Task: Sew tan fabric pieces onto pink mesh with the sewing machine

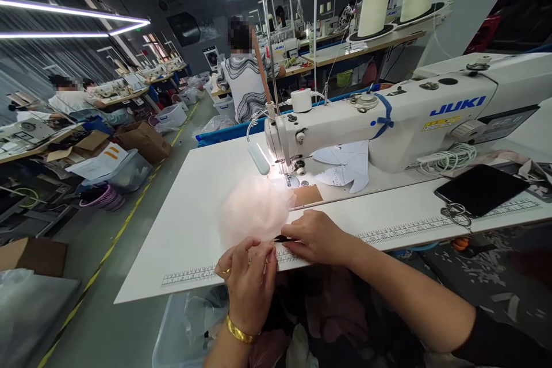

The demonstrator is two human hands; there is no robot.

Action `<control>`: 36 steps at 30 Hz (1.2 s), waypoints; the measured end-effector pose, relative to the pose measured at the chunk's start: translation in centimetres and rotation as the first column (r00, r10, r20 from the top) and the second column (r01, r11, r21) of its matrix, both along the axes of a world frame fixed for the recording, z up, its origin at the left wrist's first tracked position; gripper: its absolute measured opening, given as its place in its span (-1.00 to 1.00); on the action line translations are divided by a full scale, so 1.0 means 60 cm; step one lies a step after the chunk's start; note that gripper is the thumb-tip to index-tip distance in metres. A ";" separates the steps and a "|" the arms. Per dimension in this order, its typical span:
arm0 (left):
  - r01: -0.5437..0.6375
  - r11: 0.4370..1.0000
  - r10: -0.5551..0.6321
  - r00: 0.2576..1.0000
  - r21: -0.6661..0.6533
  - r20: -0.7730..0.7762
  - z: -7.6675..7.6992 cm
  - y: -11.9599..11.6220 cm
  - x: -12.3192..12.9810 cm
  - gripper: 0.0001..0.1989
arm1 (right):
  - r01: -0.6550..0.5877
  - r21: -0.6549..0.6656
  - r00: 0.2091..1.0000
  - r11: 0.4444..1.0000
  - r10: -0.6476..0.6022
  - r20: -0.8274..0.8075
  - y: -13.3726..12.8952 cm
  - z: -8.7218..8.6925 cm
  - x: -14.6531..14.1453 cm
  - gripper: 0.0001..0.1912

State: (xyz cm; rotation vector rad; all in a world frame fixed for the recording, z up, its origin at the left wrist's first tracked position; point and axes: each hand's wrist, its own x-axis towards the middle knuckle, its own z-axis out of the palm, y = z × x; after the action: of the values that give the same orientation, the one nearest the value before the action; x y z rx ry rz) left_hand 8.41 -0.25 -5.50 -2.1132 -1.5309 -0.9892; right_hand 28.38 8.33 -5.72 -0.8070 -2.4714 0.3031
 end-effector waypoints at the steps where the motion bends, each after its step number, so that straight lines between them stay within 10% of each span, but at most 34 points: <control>1: 0.000 1.000 0.000 1.000 -0.005 0.005 0.000 -0.001 0.000 -0.88 | -0.001 -0.002 1.000 1.000 0.001 0.003 0.000 0.000 0.000 -0.84; 15: 0.054 0.997 -0.049 0.995 -0.057 0.087 0.005 -0.009 0.010 -0.89 | -0.005 -0.086 0.999 0.996 0.001 -0.045 0.003 0.006 0.000 -0.80; 22: 0.376 0.912 -0.353 0.923 -0.164 0.156 0.023 -0.040 -0.007 -0.77 | 0.044 -0.142 0.997 0.989 -0.051 -0.053 -0.001 0.005 0.019 -0.84; 36: -0.018 0.993 0.000 0.989 -0.119 -0.149 0.023 0.010 -0.077 -0.81 | -0.005 -0.146 0.994 0.989 0.021 0.107 -0.020 0.021 0.013 -0.85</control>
State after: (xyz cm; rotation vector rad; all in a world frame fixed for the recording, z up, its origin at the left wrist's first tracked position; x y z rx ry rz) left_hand 3.79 0.36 -4.15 -2.2044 -1.5593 -0.7339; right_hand 29.14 7.10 -4.43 -0.8882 -2.5801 0.4600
